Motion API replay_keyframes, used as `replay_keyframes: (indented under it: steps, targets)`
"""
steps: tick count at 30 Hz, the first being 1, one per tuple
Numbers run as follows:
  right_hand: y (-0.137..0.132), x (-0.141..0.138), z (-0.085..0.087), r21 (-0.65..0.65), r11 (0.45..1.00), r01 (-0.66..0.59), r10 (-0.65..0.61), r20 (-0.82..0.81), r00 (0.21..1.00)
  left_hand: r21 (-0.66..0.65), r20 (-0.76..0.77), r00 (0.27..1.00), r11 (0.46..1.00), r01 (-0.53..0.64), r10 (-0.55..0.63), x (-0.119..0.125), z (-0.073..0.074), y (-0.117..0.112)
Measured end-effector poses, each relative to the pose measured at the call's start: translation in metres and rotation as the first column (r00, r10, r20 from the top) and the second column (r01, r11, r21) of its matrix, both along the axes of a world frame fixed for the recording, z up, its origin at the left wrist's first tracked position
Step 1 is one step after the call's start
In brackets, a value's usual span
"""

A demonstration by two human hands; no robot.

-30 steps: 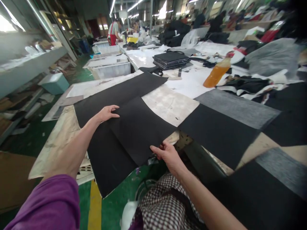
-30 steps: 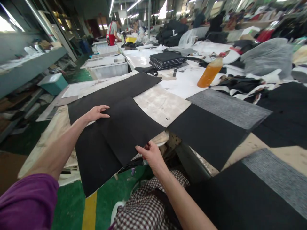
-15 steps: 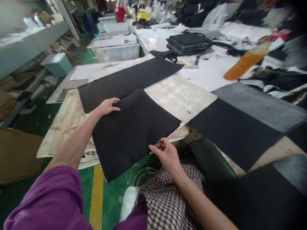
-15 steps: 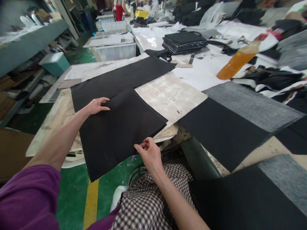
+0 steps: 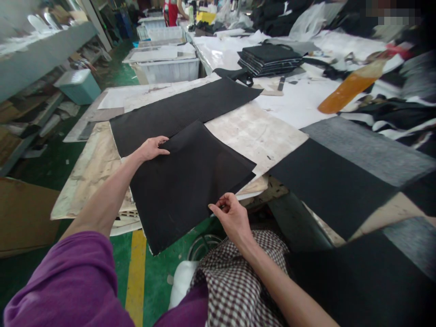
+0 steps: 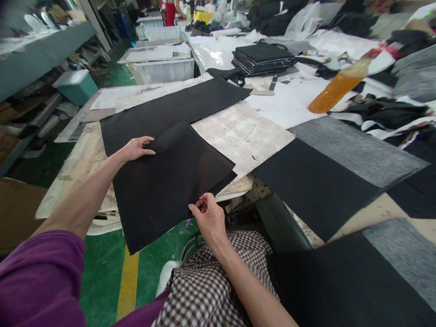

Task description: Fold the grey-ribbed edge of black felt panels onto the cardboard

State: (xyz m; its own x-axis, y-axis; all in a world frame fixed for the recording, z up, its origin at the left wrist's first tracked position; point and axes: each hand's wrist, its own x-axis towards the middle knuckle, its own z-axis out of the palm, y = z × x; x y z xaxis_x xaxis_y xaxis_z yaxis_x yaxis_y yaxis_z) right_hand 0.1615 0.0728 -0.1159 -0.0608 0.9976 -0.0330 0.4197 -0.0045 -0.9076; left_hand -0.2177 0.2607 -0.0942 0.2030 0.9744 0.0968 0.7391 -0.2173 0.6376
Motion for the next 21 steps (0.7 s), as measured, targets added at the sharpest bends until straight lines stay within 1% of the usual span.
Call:
replay_keyframes:
  steps: [7,16,21]
  targets:
    - [-0.001,-0.002,-0.001,0.005,1.000,0.006,-0.006,0.010,1.000,-0.035,-0.003,1.000,0.999,-0.030,0.030,0.003,0.007,-0.001]
    - [-0.002,-0.001,-0.003,0.001,1.000,-0.013,0.013,0.024,1.000,-0.037,-0.021,1.000,0.999,-0.006,0.005,0.007,0.012,-0.002]
    - [-0.002,-0.001,-0.002,-0.002,1.000,-0.008,0.008,0.026,1.000,-0.047,-0.060,0.998,0.999,0.008,-0.011,0.012,0.017,-0.004]
